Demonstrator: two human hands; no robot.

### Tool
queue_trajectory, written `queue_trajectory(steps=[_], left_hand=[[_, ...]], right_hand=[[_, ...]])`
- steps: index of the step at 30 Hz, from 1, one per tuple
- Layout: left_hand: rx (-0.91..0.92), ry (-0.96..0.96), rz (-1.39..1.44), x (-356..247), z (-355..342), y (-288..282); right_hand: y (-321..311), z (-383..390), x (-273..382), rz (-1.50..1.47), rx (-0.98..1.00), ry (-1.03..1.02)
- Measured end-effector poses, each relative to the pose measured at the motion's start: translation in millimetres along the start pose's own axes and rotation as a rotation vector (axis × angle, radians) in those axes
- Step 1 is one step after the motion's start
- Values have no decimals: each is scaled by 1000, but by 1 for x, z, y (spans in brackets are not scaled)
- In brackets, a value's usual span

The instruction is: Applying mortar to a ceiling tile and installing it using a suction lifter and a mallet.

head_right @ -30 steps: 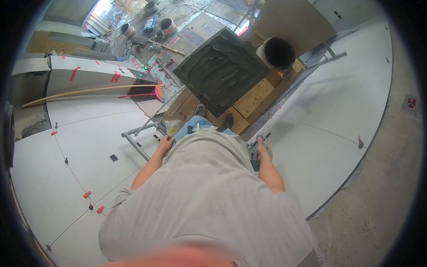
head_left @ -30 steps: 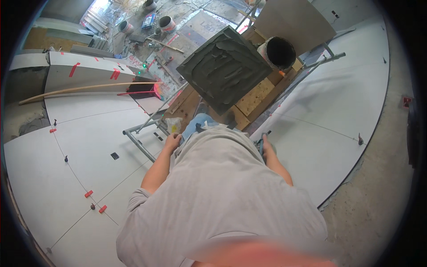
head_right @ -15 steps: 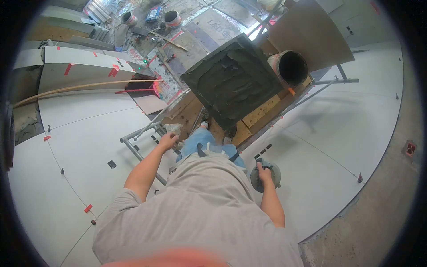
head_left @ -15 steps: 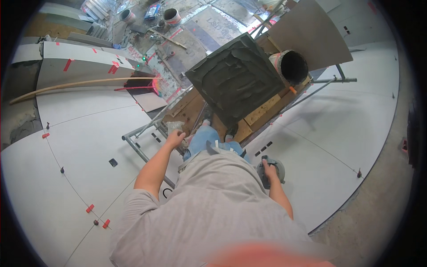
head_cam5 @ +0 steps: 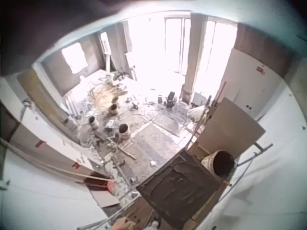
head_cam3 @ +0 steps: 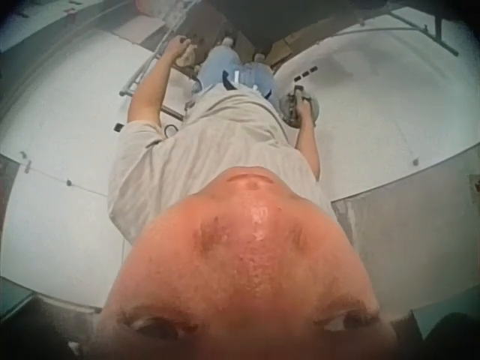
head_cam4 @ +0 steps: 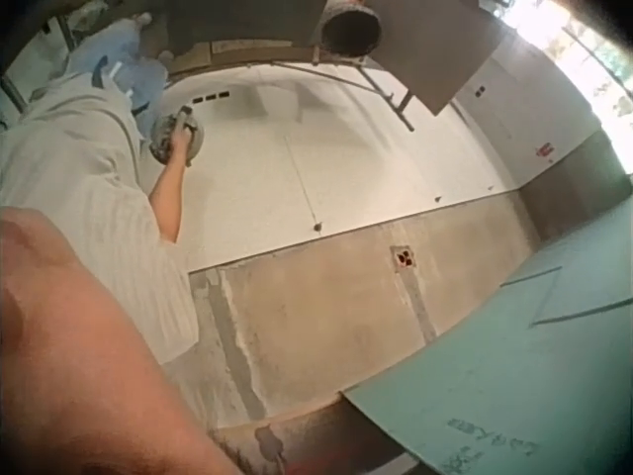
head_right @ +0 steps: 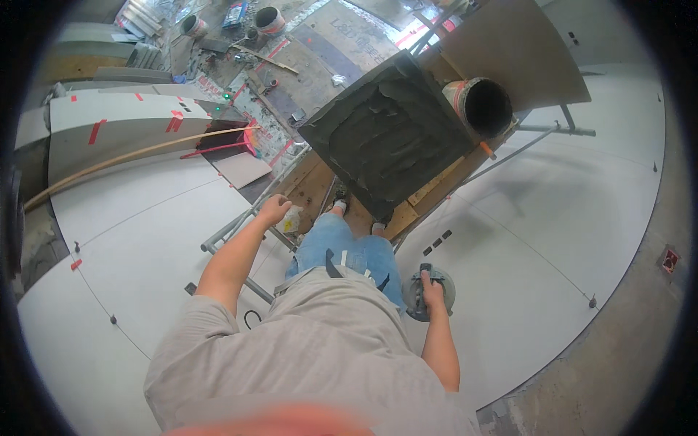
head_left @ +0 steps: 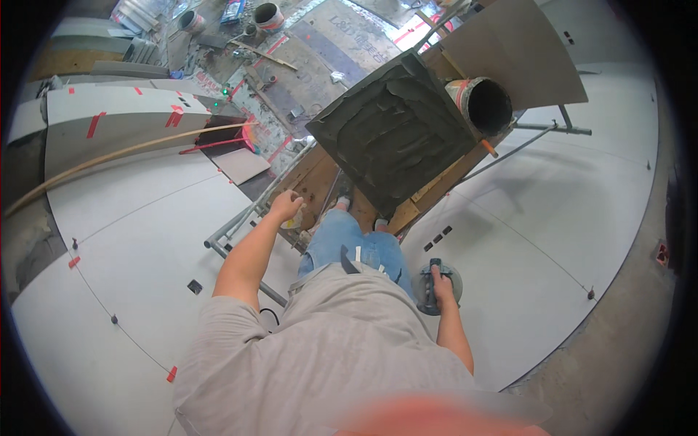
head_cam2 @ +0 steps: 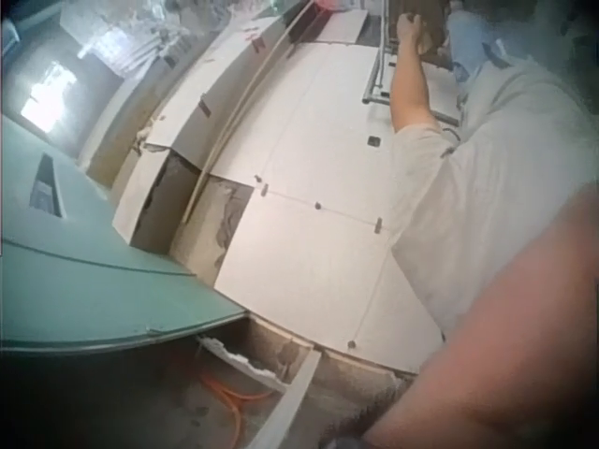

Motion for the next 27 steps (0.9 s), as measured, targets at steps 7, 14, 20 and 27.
queue_trajectory(steps=[7,14,20,27], left_hand=[[118,24,-204,6,-41,3],[25,167,-208,-32,-125,-18],[-278,170,-396,-29,-206,-61],[-344,195,-284,-51,-291,-92]], right_hand=[[23,-3,-4,-210,-202,62],[69,-82,-16,-95,55,4],[104,-185,-42,-154,147,248],[139,-293,-67,-808,169,272]])
Point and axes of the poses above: each hand's wrist, its own z-axis away from the middle knuckle, its own y-axis out of the palm, x = y × z, the point moved 7 cm from there along -z, towards the middle knuckle, and after that the axes turned 1 degree about z, right-handed, at the moved point
